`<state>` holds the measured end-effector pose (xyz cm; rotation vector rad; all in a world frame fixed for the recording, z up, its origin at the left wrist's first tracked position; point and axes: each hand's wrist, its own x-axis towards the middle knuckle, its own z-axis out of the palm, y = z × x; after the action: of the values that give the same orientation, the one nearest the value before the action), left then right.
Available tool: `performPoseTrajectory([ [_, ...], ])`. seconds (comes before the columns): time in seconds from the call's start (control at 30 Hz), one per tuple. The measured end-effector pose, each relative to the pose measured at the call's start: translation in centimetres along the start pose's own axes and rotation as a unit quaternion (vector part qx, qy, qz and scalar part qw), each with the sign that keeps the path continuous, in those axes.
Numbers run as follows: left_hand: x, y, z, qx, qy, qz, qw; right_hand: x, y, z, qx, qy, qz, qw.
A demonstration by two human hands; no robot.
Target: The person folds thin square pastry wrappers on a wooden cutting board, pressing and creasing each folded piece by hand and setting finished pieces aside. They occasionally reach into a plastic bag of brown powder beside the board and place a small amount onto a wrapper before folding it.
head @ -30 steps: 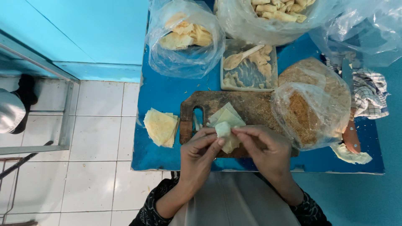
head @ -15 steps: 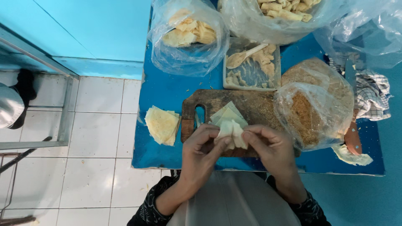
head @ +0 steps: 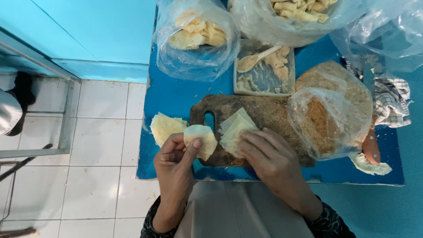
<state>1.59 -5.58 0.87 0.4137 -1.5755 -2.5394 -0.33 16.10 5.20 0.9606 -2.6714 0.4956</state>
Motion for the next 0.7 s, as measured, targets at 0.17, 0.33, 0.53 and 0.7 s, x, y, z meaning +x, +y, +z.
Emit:
performPoseTrajectory([
  [0.17, -0.3, -0.6, 0.4, -0.038, -0.046, -0.004, 0.998, -0.5, 0.7, 0.2, 0.057, 0.033, 0.03, 0.997],
  [0.33, -1.7, -1.7, 2.3, -0.055, -0.193, 0.064, 0.978, -2.5, 0.9, 1.8, 0.555, 0.007, 0.259, 0.79],
  [0.53, -1.9, -2.2, 2.8, -0.004, -0.157, 0.01, 0.988, -4.0, 2.4, 2.5, 0.564, -0.004, 0.305, 0.768],
  [0.7, -2.5, -2.0, 3.3, 0.243, -0.141, 0.103, 0.954, -4.3, 2.3, 2.5, 0.536, 0.004, 0.282, 0.795],
])
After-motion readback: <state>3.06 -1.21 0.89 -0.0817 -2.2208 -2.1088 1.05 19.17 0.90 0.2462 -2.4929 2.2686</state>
